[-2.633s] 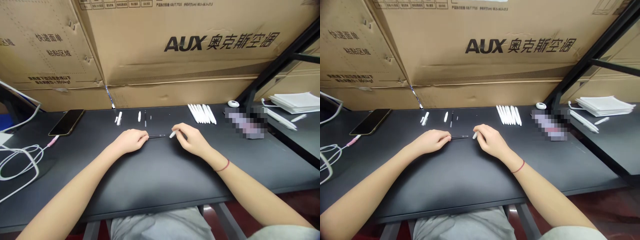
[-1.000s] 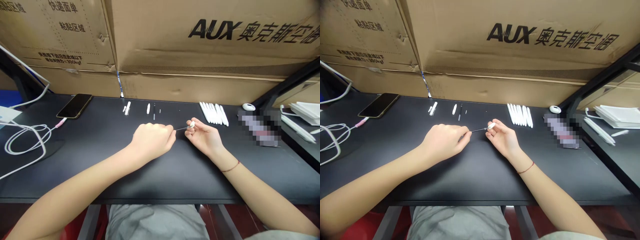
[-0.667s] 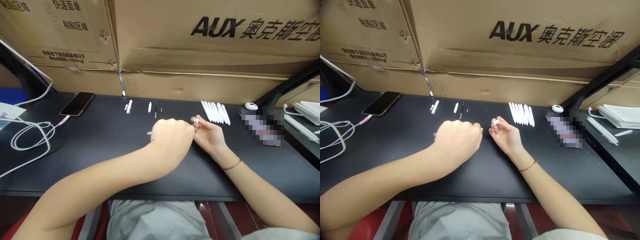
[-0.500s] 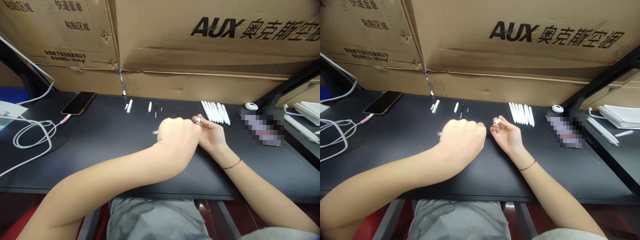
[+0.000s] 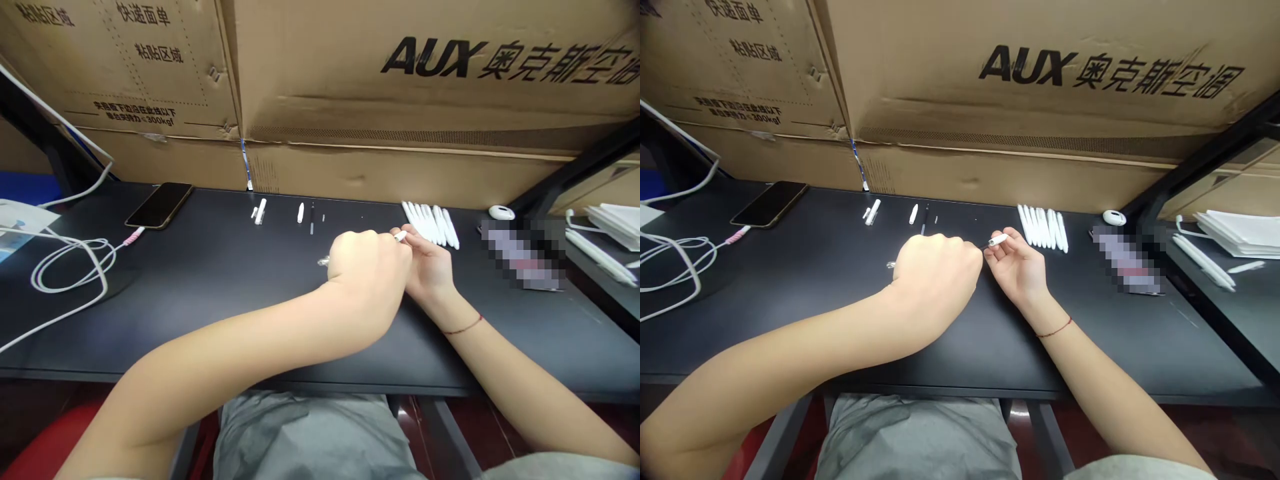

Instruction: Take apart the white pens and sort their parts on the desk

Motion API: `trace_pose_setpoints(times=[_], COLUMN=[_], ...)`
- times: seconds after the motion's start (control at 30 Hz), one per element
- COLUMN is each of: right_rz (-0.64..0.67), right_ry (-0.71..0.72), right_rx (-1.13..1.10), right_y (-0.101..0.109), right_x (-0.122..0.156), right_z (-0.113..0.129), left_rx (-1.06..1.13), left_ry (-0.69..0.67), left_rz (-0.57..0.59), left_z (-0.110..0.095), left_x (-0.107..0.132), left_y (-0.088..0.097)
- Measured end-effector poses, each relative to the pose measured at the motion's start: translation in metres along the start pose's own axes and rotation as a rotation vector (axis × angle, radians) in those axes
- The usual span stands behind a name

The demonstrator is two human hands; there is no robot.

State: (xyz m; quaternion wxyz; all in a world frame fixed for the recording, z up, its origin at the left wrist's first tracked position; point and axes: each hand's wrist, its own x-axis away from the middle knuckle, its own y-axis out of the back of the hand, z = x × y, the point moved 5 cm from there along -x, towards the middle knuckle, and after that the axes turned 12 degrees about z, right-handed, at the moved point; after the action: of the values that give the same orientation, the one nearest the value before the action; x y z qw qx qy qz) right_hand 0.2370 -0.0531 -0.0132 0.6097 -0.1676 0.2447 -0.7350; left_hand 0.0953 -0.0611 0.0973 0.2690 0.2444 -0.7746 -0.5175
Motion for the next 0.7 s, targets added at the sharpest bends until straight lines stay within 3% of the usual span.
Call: trace_pose_setpoints(times=[0.13, 0.33, 0.7], right_rz=[0.004, 0.010, 0.115], right_ry=[0.087, 0.168, 0.230], right_rx=[0.089, 0.201, 0.530], right_y=[-0.008, -0.013, -0.024], right_x=[0.003, 0.006, 0.009], right_z=[0.006, 0.012, 0.007], left_rx=[-0.118, -0.162, 0.098], left_ry=[0.021, 0.057, -0.094], left_rz=[0.025, -0.070, -0.017], left_z=[0.005, 0.027, 0.083], left_x=[-0.007, -0.018, -0.034], left_y=[-0.008, -0.021, -0.039])
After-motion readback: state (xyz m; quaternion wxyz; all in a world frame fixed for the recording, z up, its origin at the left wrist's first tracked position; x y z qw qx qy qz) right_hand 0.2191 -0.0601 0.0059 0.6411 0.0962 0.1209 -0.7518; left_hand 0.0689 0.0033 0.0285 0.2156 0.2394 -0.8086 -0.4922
